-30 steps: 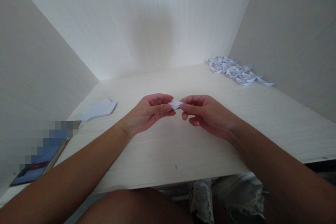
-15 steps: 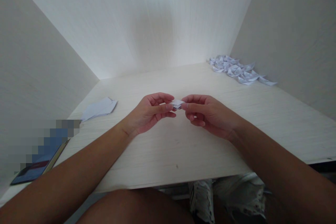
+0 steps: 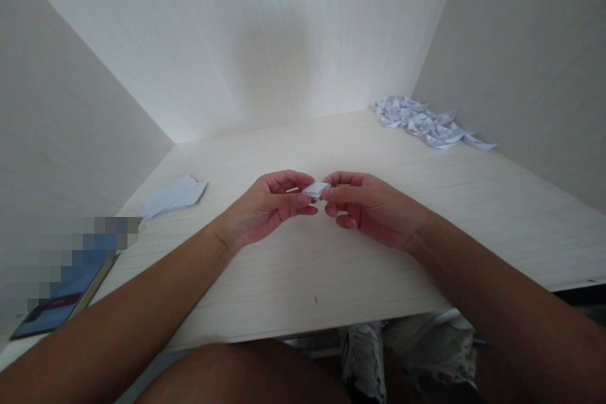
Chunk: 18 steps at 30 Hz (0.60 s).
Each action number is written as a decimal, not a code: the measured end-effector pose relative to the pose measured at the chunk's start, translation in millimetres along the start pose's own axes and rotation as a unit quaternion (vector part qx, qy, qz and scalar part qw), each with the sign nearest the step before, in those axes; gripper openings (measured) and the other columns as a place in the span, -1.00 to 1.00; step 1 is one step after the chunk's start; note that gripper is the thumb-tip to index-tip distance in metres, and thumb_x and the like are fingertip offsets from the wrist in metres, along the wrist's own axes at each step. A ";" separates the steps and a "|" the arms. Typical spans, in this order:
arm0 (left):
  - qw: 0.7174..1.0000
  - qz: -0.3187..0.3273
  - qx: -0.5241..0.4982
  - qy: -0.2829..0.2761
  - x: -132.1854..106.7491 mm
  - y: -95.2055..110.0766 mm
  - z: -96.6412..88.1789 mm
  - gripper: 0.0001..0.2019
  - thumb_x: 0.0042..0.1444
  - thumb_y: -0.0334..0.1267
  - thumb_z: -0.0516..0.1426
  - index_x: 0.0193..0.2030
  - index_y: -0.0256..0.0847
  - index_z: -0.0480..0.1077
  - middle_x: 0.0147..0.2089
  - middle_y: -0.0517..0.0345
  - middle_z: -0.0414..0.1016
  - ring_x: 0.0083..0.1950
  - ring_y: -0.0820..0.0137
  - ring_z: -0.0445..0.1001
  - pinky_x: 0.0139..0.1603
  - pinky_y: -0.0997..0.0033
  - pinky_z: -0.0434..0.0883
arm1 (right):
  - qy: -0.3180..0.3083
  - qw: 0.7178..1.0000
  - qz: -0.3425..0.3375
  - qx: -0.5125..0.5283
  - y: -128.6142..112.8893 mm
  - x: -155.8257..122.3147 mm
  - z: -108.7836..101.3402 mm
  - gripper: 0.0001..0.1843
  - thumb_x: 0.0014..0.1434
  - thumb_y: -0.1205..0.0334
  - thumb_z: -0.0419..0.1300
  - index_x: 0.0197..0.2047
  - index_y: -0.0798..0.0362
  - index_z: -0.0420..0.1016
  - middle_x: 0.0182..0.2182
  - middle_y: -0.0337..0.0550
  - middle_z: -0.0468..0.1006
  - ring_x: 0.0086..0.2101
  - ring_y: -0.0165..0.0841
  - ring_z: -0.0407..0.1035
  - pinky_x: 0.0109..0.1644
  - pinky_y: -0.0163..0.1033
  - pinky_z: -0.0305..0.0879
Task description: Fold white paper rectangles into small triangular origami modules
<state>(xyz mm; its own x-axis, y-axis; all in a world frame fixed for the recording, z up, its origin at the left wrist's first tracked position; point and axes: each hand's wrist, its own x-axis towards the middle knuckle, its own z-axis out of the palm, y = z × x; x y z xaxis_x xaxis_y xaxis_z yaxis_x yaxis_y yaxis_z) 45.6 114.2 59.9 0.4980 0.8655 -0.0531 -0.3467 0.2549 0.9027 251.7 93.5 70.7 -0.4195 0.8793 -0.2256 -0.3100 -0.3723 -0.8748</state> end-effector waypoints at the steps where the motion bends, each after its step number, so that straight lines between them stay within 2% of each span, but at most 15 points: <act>1: 1.000 0.000 0.000 0.000 -0.1 -0.2 -0.1 -0.76 -0.11 -0.51 0.46 -0.25 -0.28 0.65 -0.28 0.09 0.69 -0.27 0.39 0.64 -0.15 0.39 0.63 | -0.003 1.000 -0.004 -0.002 0.6 0.0 -0.2 -0.75 -0.09 0.31 0.55 -0.36 0.09 0.58 -0.44 -0.27 0.52 -0.44 -0.50 0.36 -0.49 -0.40 0.15; 5: 1.000 0.003 0.000 -0.004 0.1 -0.3 -0.6 -0.75 -0.12 -0.50 0.47 -0.26 -0.28 0.65 -0.27 0.07 0.70 -0.27 0.39 0.65 -0.15 0.41 0.62 | -0.035 0.999 -0.023 -0.005 2.8 0.4 -2.7 -0.76 -0.05 0.32 0.54 -0.31 0.07 0.61 -0.36 -0.26 0.56 -0.37 -0.48 0.41 -0.37 -0.37 0.25; 9: 1.000 0.002 0.002 -0.004 1.2 -0.3 -1.3 -0.75 -0.13 -0.49 0.48 -0.26 -0.30 0.65 -0.29 0.05 0.70 -0.28 0.39 0.66 -0.13 0.41 0.61 | -0.055 0.998 -0.030 -0.009 3.5 0.8 -5.0 -0.77 -0.02 0.33 0.53 -0.28 0.07 0.64 -0.35 -0.26 0.57 -0.34 -0.48 0.42 -0.32 -0.36 0.27; 18: 1.000 0.019 0.013 0.011 2.8 -5.4 -5.3 -0.74 -0.12 -0.46 0.49 -0.24 -0.27 0.65 -0.32 0.09 0.69 -0.30 0.38 0.66 -0.12 0.37 0.62 | -0.013 1.000 -0.004 -0.004 2.1 -0.1 0.3 -0.77 -0.11 0.43 0.46 -0.35 0.05 0.58 -0.43 -0.24 0.57 -0.41 -0.44 0.38 -0.38 -0.33 0.21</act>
<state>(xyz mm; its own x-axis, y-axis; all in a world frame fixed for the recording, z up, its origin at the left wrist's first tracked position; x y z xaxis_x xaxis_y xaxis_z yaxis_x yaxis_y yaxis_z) 44.6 117.6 52.6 0.4665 0.8841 -0.0271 -0.3450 0.2101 0.9148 250.9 92.6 69.0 -0.4393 0.8739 -0.2081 -0.3067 -0.3636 -0.8796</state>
